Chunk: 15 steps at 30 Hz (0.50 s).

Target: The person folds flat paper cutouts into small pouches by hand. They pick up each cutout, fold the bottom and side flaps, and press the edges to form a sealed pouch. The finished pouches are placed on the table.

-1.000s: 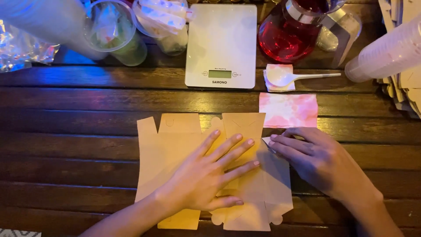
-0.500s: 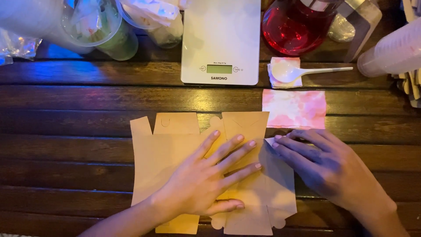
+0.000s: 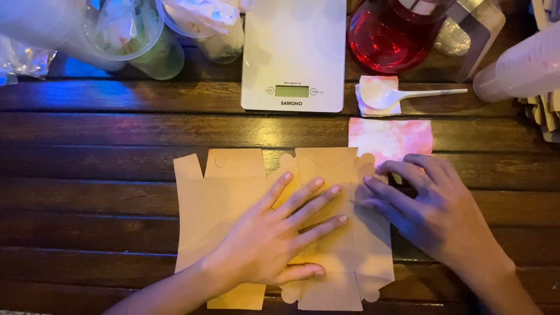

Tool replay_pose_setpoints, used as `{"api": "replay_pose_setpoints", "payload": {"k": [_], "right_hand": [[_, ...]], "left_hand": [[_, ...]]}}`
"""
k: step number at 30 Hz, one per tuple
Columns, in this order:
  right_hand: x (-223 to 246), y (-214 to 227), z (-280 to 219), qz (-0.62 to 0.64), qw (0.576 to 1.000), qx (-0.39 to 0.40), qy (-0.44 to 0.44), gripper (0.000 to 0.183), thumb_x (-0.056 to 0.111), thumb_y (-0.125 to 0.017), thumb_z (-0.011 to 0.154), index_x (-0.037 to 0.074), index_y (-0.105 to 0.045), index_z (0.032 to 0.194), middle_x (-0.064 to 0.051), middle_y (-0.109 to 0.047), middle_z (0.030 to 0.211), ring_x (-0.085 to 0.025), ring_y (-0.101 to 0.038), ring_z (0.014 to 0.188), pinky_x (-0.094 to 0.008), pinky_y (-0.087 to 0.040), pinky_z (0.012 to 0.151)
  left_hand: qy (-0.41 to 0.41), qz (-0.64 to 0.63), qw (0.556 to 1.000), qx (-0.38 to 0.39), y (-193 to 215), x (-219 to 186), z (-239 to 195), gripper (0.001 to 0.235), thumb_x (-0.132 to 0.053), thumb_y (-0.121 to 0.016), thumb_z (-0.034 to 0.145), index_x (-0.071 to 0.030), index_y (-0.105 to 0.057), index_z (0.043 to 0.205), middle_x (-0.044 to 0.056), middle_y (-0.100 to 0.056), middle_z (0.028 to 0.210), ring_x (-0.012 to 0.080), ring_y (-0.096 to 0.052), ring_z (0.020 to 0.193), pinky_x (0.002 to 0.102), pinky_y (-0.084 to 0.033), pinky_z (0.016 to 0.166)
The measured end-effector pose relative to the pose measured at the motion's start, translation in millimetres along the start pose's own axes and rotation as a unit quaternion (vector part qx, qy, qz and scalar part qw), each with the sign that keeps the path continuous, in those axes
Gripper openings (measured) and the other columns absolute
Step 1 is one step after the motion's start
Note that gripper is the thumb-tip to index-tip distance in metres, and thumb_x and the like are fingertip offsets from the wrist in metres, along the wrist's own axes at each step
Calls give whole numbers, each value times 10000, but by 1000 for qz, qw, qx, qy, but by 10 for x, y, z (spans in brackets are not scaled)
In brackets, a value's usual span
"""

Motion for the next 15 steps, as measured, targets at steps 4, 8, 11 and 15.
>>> {"api": "replay_pose_setpoints", "payload": {"k": [4,8,11,15], "right_hand": [[-134,-73,-87,-10,997,-27,-68,343,302,-823,894,91,-727,1147,-105,-664,1102,-309,-610,943,-443,-535,896],[-180,-145,-115,-57,990,-10,-126,535,479,-848,800,158,-761,1219,-112,-628,1225,-322,-570,1030,-415,-542,896],[-232,-206,-143,-14,988,-24,-150,590,492,-864,747,85,-751,1158,-157,-563,1264,-368,-514,1141,-441,-502,990],[-314,-317,-173,55,983,-23,-171,570,516,-836,737,115,-707,1121,-135,-549,1289,-325,-511,1237,-424,-372,1054]], "left_hand": [[-6,4,1000,-3,-2,-18,-8,738,-668,-364,993,-221,-403,1579,144,-297,1684,365,-304,1552,620,-167,1242],[-9,31,999,-2,-16,-46,-18,760,-690,-316,993,-225,-377,1590,147,-286,1688,365,-294,1554,616,-168,1237],[-7,40,999,-1,-32,-67,-34,759,-685,-320,992,-225,-368,1594,152,-266,1693,373,-280,1555,631,-174,1228],[-6,55,998,-4,-22,-98,-67,773,-683,-325,1003,-212,-320,1616,156,-242,1703,374,-264,1568,643,-172,1233]]}}
Point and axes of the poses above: each hand's wrist, its own z-axis towards the middle knuckle, its own y-axis out of the back of the hand, x = y × z, the point moved 8 cm from there along z, towards the middle knuckle
